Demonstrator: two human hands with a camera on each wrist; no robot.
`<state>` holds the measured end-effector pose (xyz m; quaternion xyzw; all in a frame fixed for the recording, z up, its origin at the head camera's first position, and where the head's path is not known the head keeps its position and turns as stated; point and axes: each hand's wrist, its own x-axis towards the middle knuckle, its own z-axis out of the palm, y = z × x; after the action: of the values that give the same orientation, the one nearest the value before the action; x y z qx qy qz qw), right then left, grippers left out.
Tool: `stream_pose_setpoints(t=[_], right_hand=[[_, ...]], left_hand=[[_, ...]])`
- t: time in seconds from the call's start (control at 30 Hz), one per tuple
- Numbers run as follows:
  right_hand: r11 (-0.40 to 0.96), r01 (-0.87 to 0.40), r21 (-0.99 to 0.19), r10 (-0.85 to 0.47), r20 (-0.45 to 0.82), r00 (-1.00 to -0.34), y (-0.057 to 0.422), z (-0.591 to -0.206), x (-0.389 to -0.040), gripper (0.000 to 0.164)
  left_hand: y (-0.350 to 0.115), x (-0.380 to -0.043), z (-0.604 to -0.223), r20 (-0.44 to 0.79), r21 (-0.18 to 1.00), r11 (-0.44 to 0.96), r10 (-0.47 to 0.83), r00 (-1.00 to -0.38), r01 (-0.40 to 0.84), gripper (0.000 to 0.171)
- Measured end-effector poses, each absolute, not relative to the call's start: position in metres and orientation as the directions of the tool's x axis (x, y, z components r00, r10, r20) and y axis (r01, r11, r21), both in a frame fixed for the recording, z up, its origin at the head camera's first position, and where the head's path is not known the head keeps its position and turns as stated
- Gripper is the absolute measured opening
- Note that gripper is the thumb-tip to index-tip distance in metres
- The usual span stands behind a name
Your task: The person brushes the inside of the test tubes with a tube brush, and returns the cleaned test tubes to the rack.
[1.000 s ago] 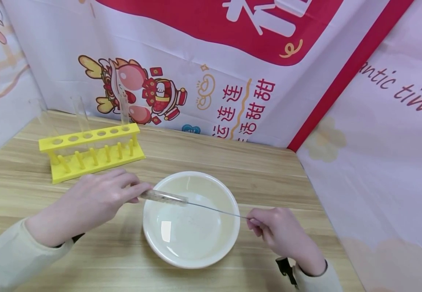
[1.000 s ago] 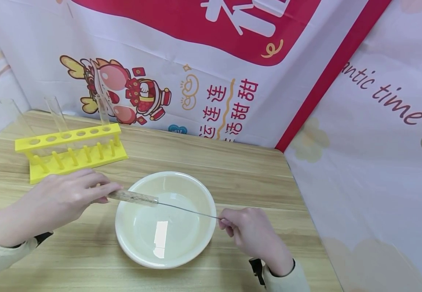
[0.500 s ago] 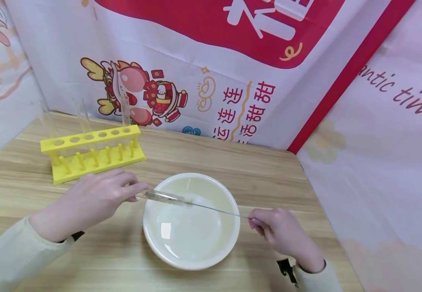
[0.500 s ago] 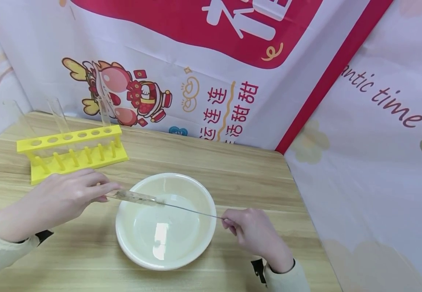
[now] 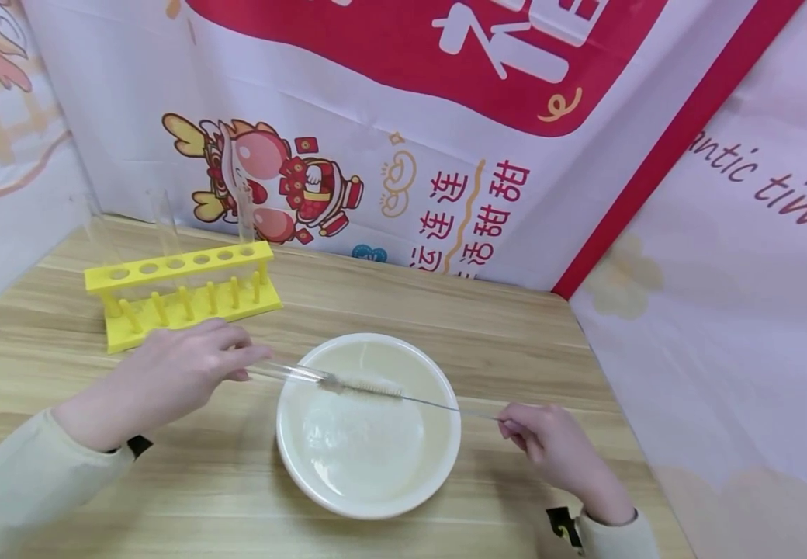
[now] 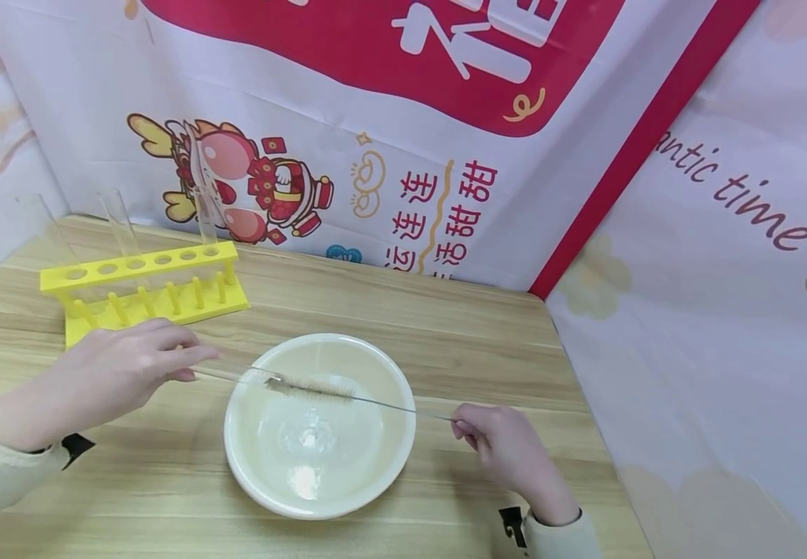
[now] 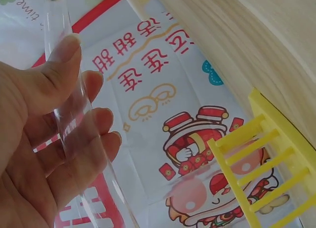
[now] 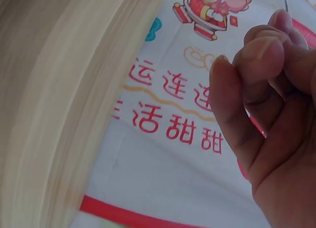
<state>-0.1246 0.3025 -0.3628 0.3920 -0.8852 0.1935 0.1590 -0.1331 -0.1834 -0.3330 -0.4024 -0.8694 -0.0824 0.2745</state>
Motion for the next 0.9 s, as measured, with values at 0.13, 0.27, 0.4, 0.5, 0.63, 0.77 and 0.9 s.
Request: stream_pose_setpoints(t=[0.13,0.27,0.4,0.5,0.63,0.77,0.9], right_hand=[[0.691,-0.701,-0.176,-0.575,0.454,-0.681,0.324,-0.367,-0.119,0.042],[0.74,-0.657,-0.147,-0.534,0.465,-0.706,0.341,-0.371,-0.111,0.042],[0.753,-0.645,-0.129,-0.526,0.469,-0.709,0.35,-0.374,-0.105,0.038],[0.761,-0.634,-0.135,-0.511,0.478,-0.715,0.351,-0.374,-0.101,0.037],[0.774,-0.616,-0.143,-0.489,0.483,-0.726,0.351,-0.374,-0.096,0.036],[0.776,-0.612,-0.153,-0.485,0.474,-0.735,0.35,-0.373,-0.093,0.036],[0.77,-0.616,-0.167,-0.487,0.471,-0.736,0.348,-0.373,-0.088,0.037]], left_hand=[[-0.193,-0.135,-0.335,0.564,-0.111,0.689,0.637,-0.525,0.716,0.045],[-0.2,-0.134,-0.336,0.567,-0.134,0.697,0.637,-0.523,0.704,0.043],[-0.2,-0.132,-0.335,0.557,-0.137,0.689,0.648,-0.52,0.712,0.043],[-0.198,-0.129,-0.33,0.552,-0.153,0.68,0.661,-0.509,0.717,0.047],[-0.194,-0.124,-0.324,0.554,-0.207,0.66,0.688,-0.47,0.722,0.051],[-0.189,-0.121,-0.319,0.55,-0.264,0.632,0.719,-0.424,0.729,0.044],[-0.183,-0.121,-0.316,0.542,-0.293,0.594,0.749,-0.381,0.75,0.037]])
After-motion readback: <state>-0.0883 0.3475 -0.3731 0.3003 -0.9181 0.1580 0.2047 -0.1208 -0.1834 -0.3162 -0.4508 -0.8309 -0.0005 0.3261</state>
